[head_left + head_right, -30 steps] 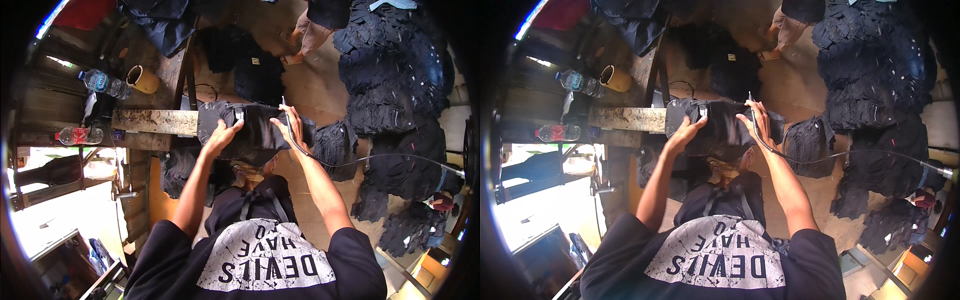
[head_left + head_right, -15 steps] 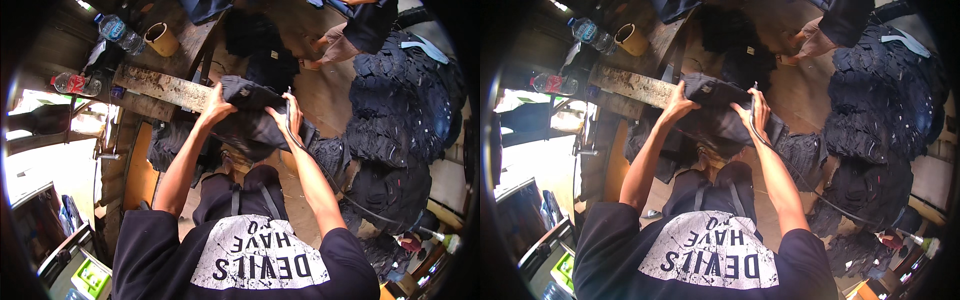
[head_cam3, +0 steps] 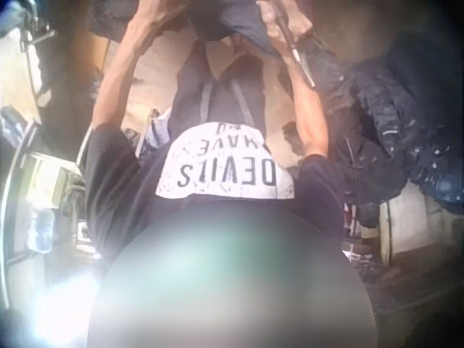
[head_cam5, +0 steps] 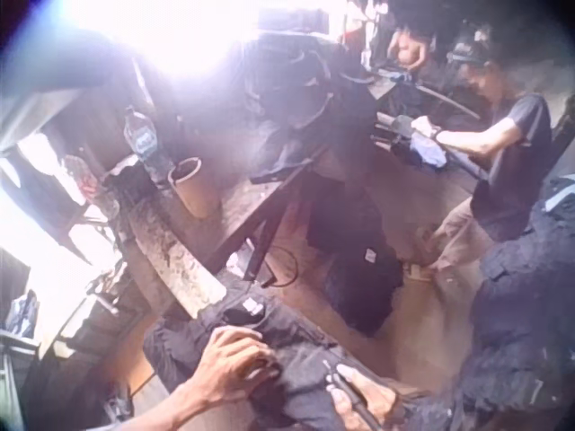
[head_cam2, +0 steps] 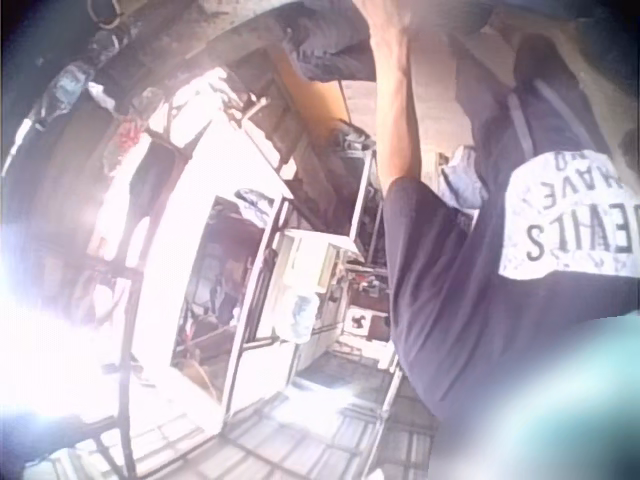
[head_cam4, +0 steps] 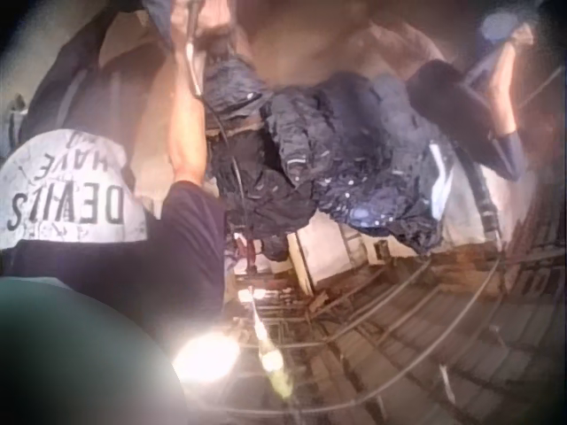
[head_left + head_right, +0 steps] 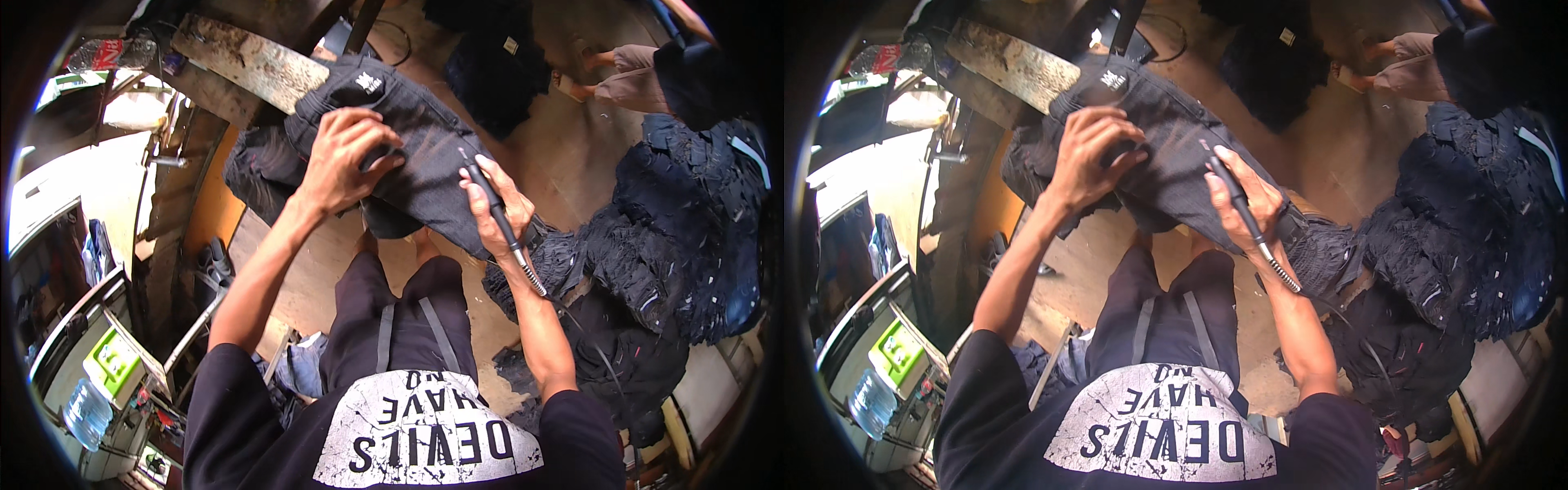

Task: The person folds black shorts on the floor and then uses a scraping tool to remove threads or lint from the fabric. The person handles the shorts one at a time, folding them and placing them in a pile before scraping.

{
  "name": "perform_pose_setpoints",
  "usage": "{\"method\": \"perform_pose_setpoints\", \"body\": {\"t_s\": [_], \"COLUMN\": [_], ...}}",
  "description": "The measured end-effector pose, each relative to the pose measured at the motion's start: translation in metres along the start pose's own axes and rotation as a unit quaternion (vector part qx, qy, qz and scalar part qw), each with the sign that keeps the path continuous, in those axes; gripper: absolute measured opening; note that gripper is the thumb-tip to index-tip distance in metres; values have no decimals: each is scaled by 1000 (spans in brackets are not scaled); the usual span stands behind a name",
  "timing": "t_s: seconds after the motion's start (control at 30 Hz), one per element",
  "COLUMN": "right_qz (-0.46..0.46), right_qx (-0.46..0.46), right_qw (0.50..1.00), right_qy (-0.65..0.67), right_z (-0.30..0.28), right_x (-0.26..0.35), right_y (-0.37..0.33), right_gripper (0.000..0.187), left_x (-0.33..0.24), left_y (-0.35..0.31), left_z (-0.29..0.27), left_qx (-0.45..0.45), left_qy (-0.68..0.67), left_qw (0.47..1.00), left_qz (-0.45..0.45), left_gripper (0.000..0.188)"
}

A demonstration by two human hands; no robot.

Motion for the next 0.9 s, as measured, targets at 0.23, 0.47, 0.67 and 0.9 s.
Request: {"method": "perform_pose_setpoints", "body": {"t_s": [0.23, 0.47, 0.67, 0.9], "right_qz": [-119, -134, -128, -118], "right_qx": [52, 105, 130, 132], "right_qw": [990, 983, 981, 982], "right_qy": [-61, -64, -67, -63], "right_z": [32, 49, 61, 60], "right_x": [-4, -7, -12, -13], "right_y": [25, 29, 33, 33], "right_gripper": [26, 29, 31, 35], "left_x": [-1, 19, 25, 27], "left_y": [50, 51, 54, 54], "left_z": [25, 36, 41, 42], "left_qx": [104, 204, 211, 202], "left_qy": [20, -4, -51, -40], "left_qw": [989, 973, 971, 972], "left_qz": [105, 107, 98, 110], "left_gripper": [84, 93, 97, 97]}}
Point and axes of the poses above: each hand's wrist, its own y-axis towards the middle knuckle, its own z-axis out of the palm, x = y × z, the point moved 10 cm from there along y, towards the middle knuckle, and after that the axes turned 7 degrees about z, right-handed, at the moved point
